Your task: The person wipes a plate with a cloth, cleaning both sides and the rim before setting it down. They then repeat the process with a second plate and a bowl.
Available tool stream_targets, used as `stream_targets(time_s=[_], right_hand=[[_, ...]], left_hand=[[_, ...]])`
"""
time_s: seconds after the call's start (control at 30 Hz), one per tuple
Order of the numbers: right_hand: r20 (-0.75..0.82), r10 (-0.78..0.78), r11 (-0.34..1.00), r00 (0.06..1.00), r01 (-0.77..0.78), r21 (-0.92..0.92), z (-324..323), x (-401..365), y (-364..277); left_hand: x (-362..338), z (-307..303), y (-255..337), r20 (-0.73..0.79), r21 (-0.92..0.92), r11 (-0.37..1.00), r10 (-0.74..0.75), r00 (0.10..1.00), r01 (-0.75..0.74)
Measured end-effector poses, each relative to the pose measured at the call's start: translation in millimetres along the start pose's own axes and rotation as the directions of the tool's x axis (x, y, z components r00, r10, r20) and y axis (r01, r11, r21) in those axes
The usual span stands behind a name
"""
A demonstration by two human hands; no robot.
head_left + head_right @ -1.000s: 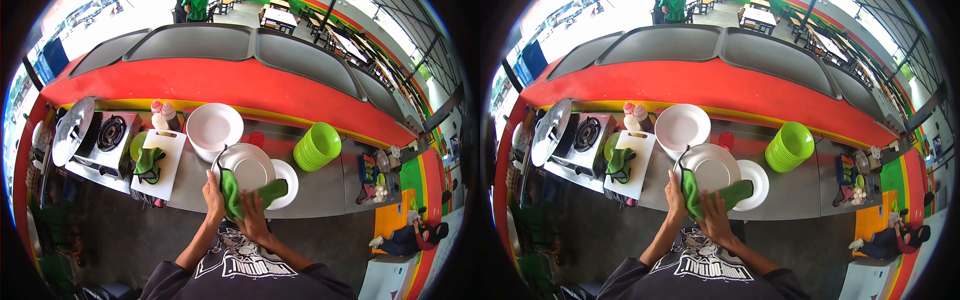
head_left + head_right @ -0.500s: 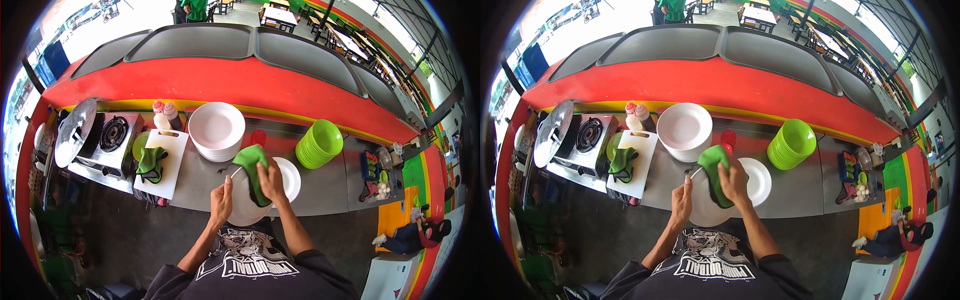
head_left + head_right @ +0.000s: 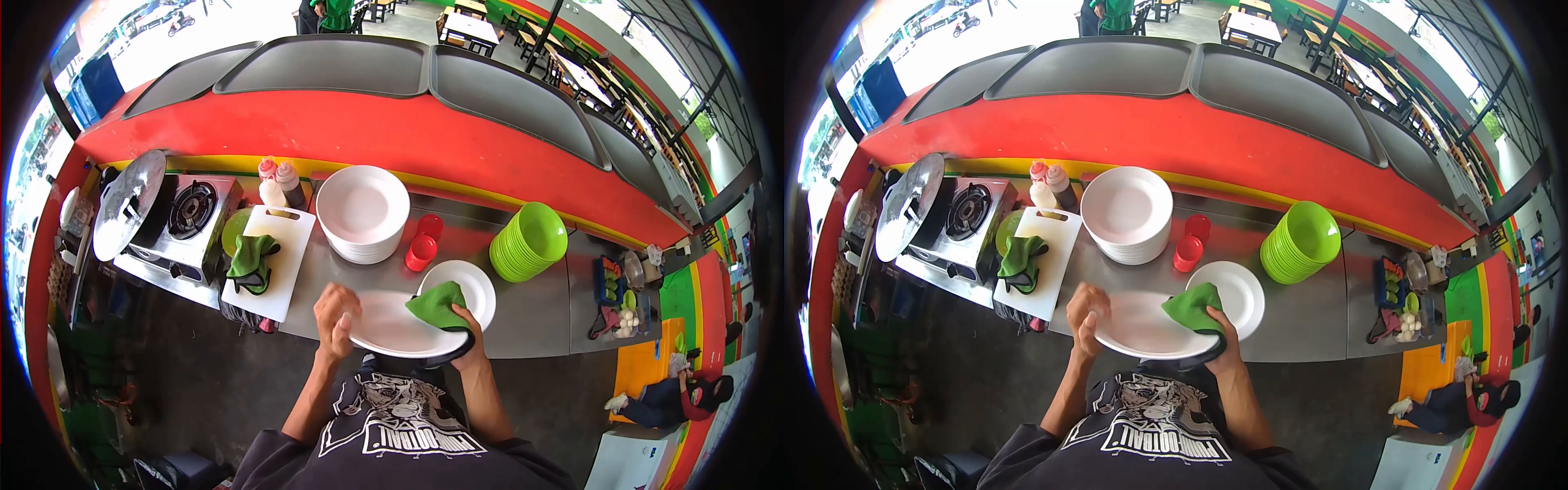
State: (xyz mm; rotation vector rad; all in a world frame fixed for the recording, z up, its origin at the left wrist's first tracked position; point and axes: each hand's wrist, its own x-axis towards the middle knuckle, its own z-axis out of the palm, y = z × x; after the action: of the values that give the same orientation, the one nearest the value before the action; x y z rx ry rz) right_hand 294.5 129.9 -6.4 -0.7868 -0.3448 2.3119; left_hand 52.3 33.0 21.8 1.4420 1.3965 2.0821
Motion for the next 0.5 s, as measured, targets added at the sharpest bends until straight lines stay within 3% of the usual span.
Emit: stream_targets(time_s=[0.1,0.23,0.27,0.5], right_hand=[[-0.048,-0.155,0.977,0.987,0.146,-0.157,6,-1,0],[-0.047,-0.505,0.794,0.862,0.442,-0.417,23,15,13],[-0.049,-0.535,0.771,0.843,0.464,-0.436,22,21,15],[0.028,-0.701,0.581,0.713,0.593,-0.558,37,72,38]], left_hand=[[1,5,2,-0.022,-0.175,0.916,-0.370,0.929,0.361],[-8,-3,-10,0.121,-0.299,0.639,-0.711,0.693,0.708],[-12,-5,-18,0.116,-0.248,0.700,-0.665,0.738,0.670],[-4,5,-56,-0.175,-0.174,0.848,-0.528,0.831,0.501]])
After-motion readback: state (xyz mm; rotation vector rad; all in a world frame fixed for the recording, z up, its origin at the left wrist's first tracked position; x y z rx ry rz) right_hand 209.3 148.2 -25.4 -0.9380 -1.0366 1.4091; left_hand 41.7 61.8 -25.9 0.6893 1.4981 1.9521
